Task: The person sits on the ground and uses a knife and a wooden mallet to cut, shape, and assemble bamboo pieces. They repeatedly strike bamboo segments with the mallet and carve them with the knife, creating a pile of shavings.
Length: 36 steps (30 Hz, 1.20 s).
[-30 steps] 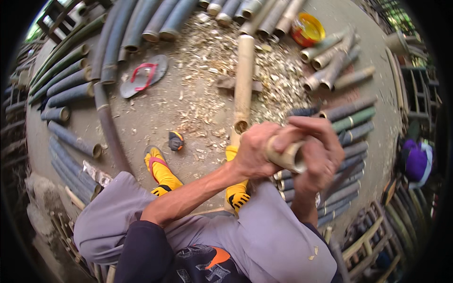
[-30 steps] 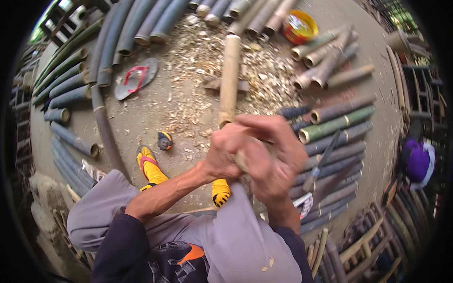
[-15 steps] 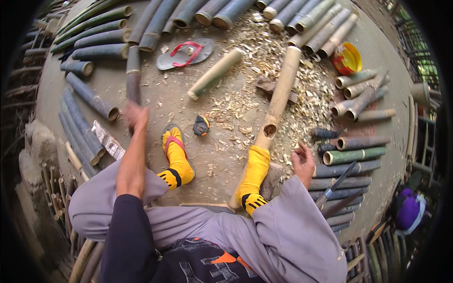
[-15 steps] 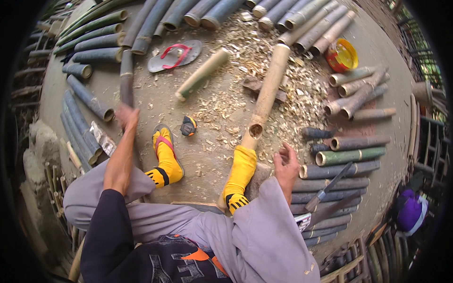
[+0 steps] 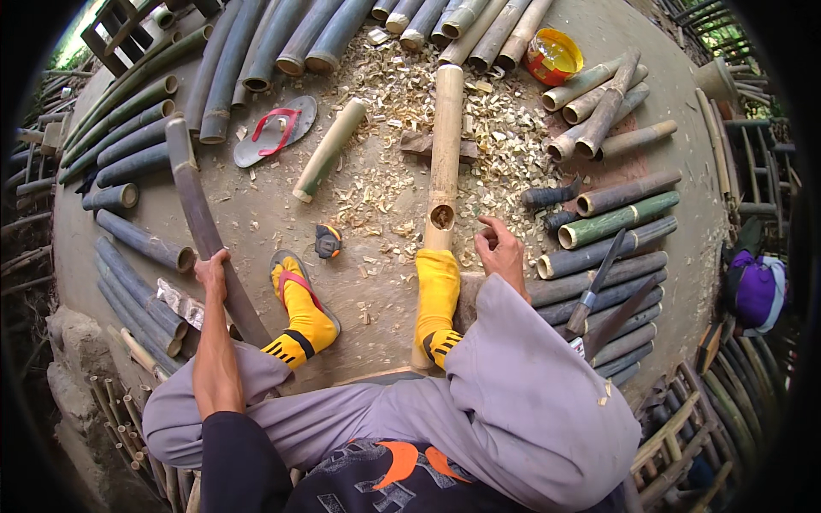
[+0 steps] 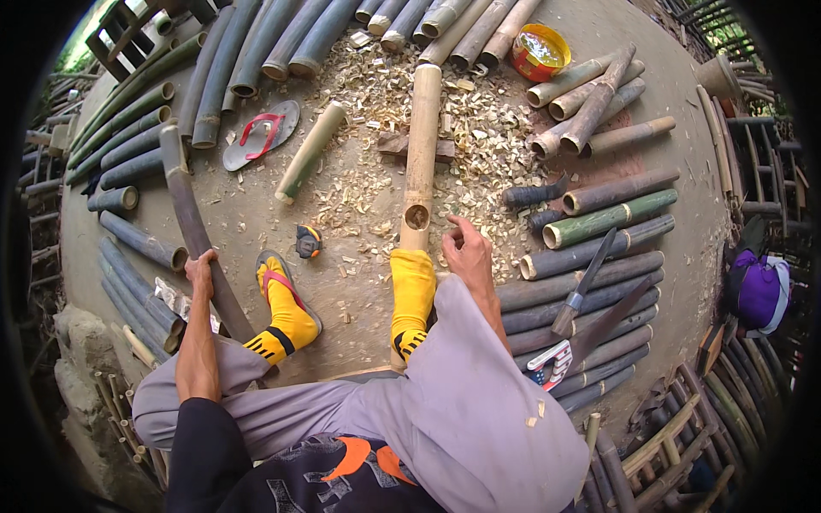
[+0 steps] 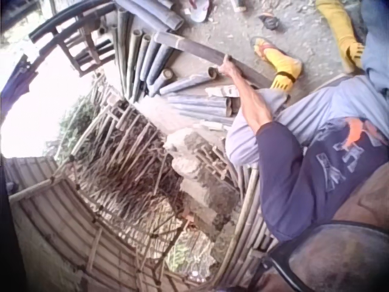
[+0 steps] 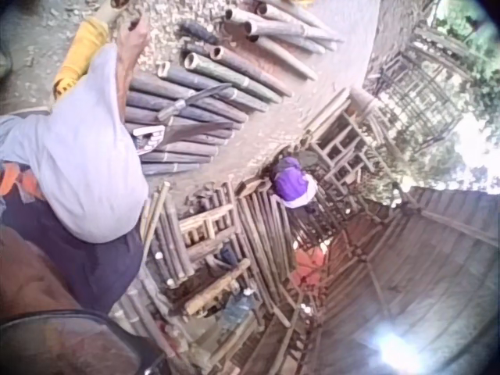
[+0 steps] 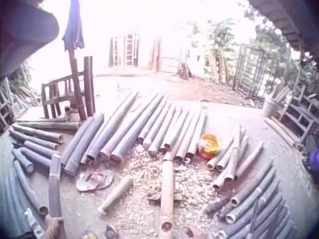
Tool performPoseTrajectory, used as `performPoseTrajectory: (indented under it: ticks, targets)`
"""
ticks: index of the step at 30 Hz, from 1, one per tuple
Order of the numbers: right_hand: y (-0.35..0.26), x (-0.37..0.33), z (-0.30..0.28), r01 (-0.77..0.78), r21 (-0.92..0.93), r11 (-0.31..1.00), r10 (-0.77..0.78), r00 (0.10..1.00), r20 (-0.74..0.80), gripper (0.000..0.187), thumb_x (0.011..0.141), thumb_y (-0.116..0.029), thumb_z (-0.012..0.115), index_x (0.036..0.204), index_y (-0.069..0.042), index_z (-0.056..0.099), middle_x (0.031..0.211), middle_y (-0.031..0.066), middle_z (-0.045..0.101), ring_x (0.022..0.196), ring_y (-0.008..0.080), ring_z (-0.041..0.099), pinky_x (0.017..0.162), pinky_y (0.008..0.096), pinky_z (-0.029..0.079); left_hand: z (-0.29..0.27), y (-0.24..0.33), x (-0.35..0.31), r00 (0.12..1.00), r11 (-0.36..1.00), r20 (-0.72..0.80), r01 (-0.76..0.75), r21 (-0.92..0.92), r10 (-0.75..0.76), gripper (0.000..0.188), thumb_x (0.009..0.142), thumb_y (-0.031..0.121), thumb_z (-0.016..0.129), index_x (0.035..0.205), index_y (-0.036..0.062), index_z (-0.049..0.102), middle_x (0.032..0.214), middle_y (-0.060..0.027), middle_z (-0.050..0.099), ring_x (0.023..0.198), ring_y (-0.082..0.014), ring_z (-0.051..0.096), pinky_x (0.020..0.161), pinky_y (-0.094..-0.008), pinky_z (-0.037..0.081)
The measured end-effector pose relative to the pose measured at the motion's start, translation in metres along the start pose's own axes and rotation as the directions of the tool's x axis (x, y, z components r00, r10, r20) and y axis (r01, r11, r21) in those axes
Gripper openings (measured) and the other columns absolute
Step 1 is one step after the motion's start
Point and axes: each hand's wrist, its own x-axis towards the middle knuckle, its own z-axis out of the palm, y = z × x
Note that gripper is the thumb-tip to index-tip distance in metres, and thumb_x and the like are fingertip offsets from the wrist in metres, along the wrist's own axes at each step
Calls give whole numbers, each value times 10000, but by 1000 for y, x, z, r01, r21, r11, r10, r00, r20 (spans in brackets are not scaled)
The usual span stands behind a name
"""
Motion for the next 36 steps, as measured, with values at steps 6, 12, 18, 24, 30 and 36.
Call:
performPoseTrajectory:
  ticks: [6,12,18,24,30,36]
  targets:
    - [6,-12,3,-47,43,998,47,999,0,330,825,-68,623,1153,-42,614,767,84,651,674,137,618,617,285,504,-46,68,-15,890,888,-199,-439,-135,410,500,646,323,794,967,-29,642,896,-129,674,824,-252,629,775,-341,477]
    - [13,-35,-8,-44,81,996,47,998,-45,333,818,-93,605,1143,-16,605,741,128,660,656,197,632,616,332,498,-78,186,-56,693,594,-82,-666,-451,716,423,713,276,778,1007,14,624,905,-59,643,818,-132,566,759,-276,450]
    - [43,-65,-22,-110,35,993,112,990,-82,328,814,-93,600,1134,-22,613,730,151,656,649,204,635,615,338,498,-59,247,-78,606,553,47,-688,-470,794,411,688,251,752,983,4,607,844,-53,637,716,-155,593,653,-300,480]
    - [45,-100,-62,-212,-12,977,209,969,-133,324,815,-92,588,1131,-23,620,730,154,661,651,201,639,606,340,501,-66,317,-94,418,465,203,-785,-410,885,417,675,284,723,979,40,574,802,-38,584,676,-134,553,617,-286,462]
    - [60,-111,-143,-185,-75,980,168,967,-192,311,814,-81,626,1121,-31,628,750,85,664,656,136,628,604,292,502,-45,280,-109,318,521,456,-731,-441,831,594,641,396,731,1065,10,574,838,-91,608,694,-166,590,620,-294,487]
    - [-32,-88,-259,-57,-367,929,-32,972,-232,317,840,-48,584,1156,-40,609,723,43,607,640,108,580,596,265,468,34,176,-99,270,662,686,-631,-404,676,635,607,315,740,1120,-12,554,943,-82,606,842,-172,568,796,-303,461]
